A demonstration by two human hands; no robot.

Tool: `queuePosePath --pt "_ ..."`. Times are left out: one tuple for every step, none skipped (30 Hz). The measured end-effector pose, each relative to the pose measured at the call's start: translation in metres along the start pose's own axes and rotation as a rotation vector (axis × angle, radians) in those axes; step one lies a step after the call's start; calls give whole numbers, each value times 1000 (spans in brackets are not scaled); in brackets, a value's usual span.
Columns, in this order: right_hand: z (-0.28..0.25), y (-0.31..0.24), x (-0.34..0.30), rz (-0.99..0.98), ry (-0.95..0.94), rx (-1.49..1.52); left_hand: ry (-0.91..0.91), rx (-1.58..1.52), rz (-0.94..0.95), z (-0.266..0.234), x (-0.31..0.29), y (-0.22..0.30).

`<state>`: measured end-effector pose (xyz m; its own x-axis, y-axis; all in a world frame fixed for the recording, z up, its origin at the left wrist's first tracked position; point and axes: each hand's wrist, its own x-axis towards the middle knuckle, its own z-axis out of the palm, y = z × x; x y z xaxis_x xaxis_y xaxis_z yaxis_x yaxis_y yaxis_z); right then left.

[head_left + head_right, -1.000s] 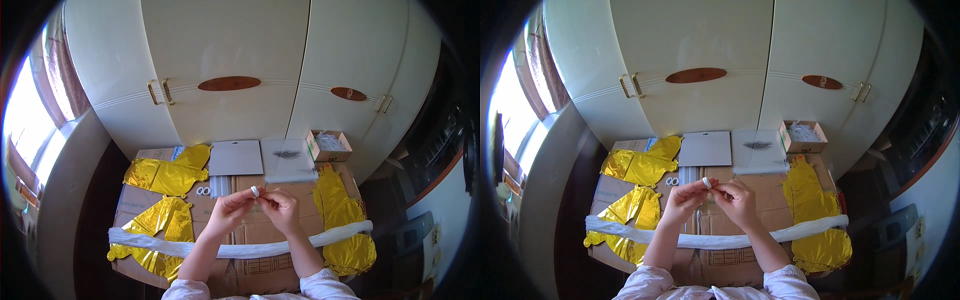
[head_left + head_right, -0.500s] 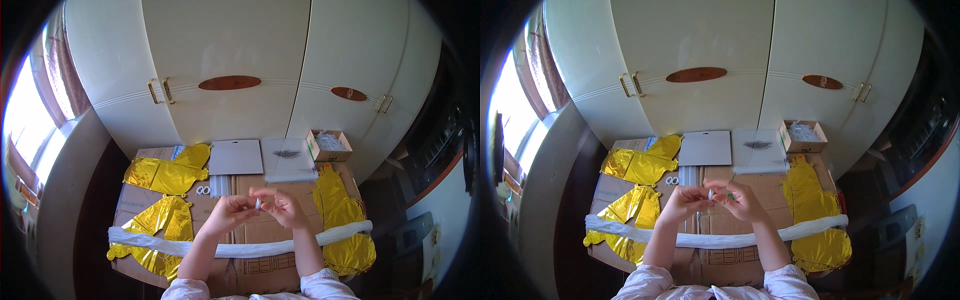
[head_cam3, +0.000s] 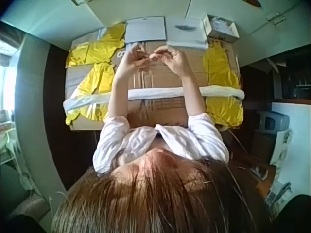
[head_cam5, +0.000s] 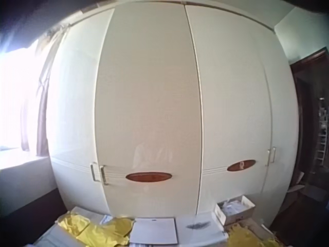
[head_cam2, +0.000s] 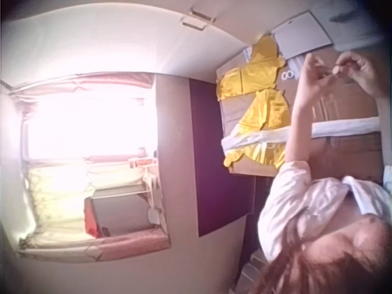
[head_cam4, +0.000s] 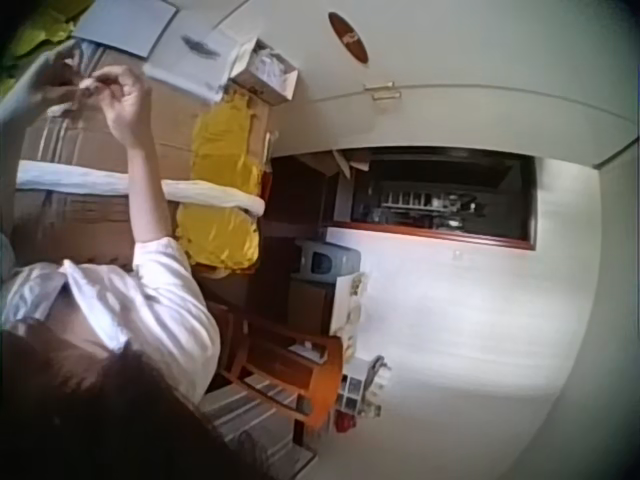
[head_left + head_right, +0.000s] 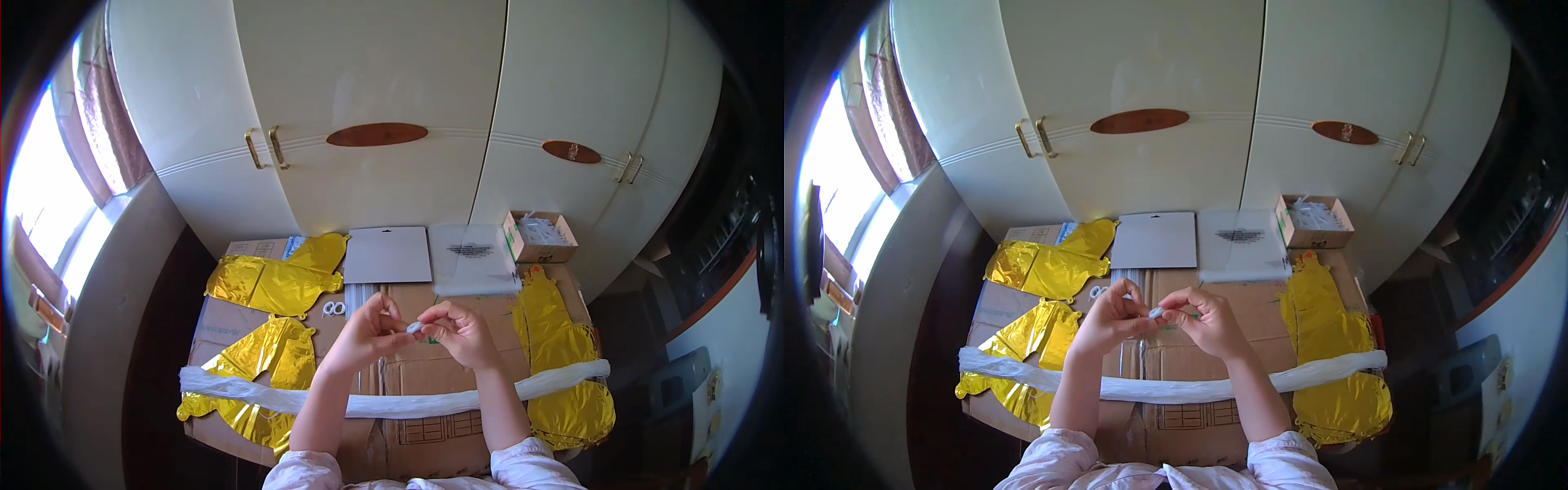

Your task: Tying a piece of string around a rolled-up white packaging material on a workbench.

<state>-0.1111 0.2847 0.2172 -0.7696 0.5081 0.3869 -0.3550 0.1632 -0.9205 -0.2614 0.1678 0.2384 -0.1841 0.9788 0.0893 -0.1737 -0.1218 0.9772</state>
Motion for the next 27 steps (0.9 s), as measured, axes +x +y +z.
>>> queuePosePath --pt "1 -1 0 -35 -2 -65 12 11 15 -3 1 -3" --pt "1 -2 1 -70 -4 -129 24 22 30 -5 1 -3" --pt "1 -2 1 -107 -1 -191 50 56 38 -5 0 1" --pt "2 -3 1 -97 34 -242 75 89 45 -6 0 4" --pt "2 -4 2 -86 69 -294 99 122 52 -6 0 8" --pt "1 -5 2 -73 105 -346 160 236 69 -17 0 6" --pt "-1 -5 2 -103 113 -330 264 540 29 -30 3 6" --pt "-4 -5 3 -132 122 -315 341 725 31 -37 5 10" --pt "-8 -5 3 -162 139 -308 408 907 38 -42 8 12" --pt "-8 -7 3 -183 135 -287 429 1020 56 -57 1 5" --pt "-4 -10 2 -197 118 -283 453 1135 75 -81 -6 -14" --pt "-4 -13 2 -213 110 -293 464 1244 103 -100 -8 -33" --pt "-3 -15 2 -227 104 -300 445 1310 97 -113 -12 -48" --pt "-4 -17 1 -233 104 -316 420 1372 93 -123 -16 -65" --pt "-4 -18 1 -234 102 -333 393 1431 84 -128 -19 -79" --pt "-4 -18 1 -235 98 -352 402 1443 84 -127 -21 -89" --pt "-4 -19 1 -233 95 -358 412 1457 84 -125 -22 -98" --pt "-4 -19 0 -229 89 -366 425 1467 83 -123 -21 -104" --pt "-3 -20 0 -226 83 -374 401 1466 110 -122 -19 -108" --pt "-3 -20 -1 -239 78 -384 377 1466 137 -121 -18 -111" --pt "-3 -21 -1 -253 74 -395 353 1465 168 -121 -15 -112" --pt "-4 -23 -2 -268 69 -406 336 1479 170 -121 -14 -114" --pt "-4 -24 -2 -277 68 -409 319 1494 172 -122 -14 -115" --pt "-4 -24 -2 -287 66 -410 303 1510 173 -124 -14 -116" --pt "-4 -25 -2 -297 64 -411 308 1507 183 -126 -14 -117" --pt "-4 -24 -2 -298 63 -411 313 1503 193 -128 -13 -119" --pt "-5 -24 -2 -297 62 -413 317 1498 203 -127 -12 -119"
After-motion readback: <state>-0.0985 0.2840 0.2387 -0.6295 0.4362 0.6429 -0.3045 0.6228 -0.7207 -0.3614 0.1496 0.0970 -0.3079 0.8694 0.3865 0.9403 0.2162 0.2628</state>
